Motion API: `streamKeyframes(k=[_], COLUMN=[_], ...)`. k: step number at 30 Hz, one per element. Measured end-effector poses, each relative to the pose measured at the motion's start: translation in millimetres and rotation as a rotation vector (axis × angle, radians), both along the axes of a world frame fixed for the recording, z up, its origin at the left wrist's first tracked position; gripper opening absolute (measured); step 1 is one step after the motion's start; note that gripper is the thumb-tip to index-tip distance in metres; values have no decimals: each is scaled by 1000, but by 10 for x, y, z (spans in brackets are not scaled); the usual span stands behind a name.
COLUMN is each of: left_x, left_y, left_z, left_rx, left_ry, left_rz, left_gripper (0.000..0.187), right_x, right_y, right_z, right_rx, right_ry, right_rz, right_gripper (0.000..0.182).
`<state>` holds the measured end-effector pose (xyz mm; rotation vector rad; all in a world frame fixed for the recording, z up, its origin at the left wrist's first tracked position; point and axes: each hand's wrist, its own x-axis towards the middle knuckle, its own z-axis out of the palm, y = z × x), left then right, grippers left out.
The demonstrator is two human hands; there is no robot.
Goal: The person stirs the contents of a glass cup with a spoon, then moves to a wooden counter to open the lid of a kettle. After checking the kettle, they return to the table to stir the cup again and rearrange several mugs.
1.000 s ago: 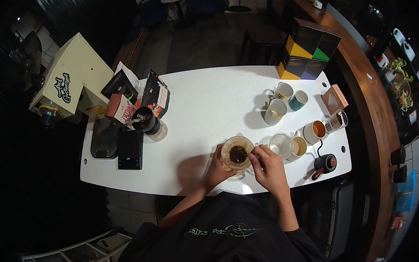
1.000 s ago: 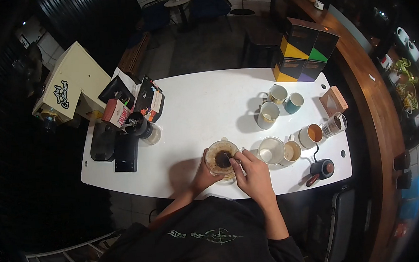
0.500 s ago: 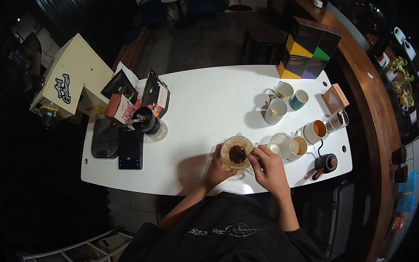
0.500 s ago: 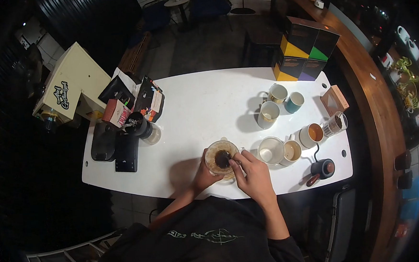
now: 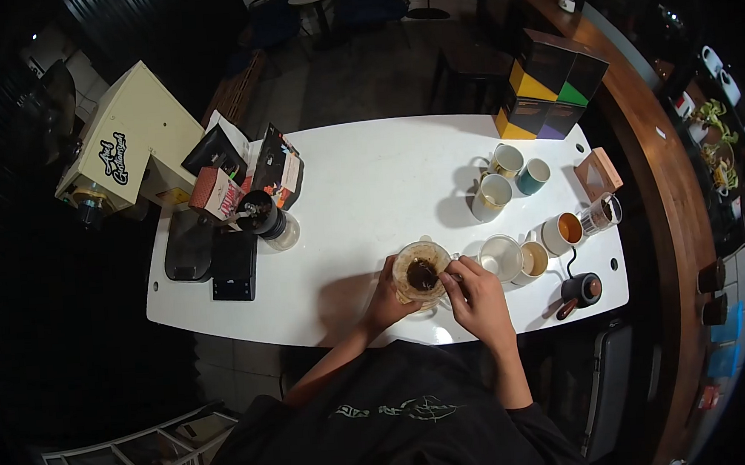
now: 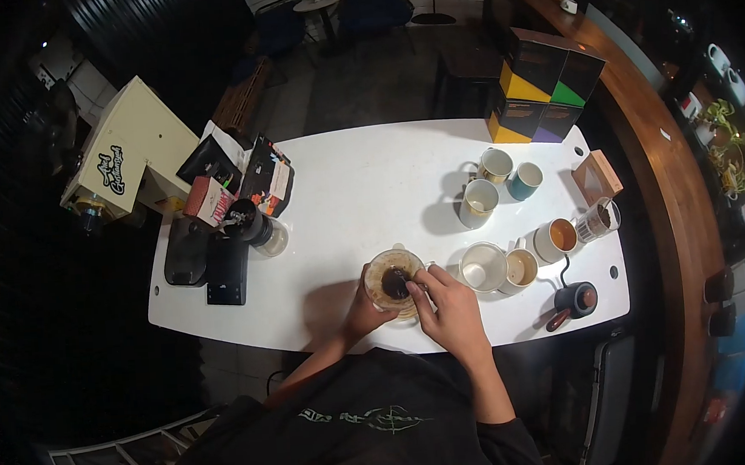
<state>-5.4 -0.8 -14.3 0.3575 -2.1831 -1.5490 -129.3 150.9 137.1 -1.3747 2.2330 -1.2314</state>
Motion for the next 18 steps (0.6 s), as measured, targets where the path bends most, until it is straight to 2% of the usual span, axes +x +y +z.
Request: streamKeyframes(k=[2, 4, 7, 10, 13, 16, 18], left_x=[-16, -23, -10, -17, -27, -32, -34], left_y=[2, 29, 39, -3, 34, 23, 6], left_z=[33, 96, 106, -2, 76, 7, 25], left_rx=[-8, 168, 184, 38, 118, 99, 50], left_ry=[7, 55, 57, 15, 65, 66, 53], left_rz=[-8, 5, 16, -2, 20, 25, 22], left_gripper=[83, 81, 79, 80, 78, 78, 78], right_x=[2, -1, -2, 0, 0, -8, -1], right_y=[-5, -20, -13, -16, 0, 11, 2], right_z=[-22, -22, -13, -32, -49, -31, -56], right_rx=[-15, -30, -19, -24, -41, -14, -20], right_ry=[11, 22, 12, 7, 12, -2, 17], right_rz=[-23, -38, -5, -2, -29, 8, -51], right_gripper=[11, 11, 11, 12, 12, 11, 11])
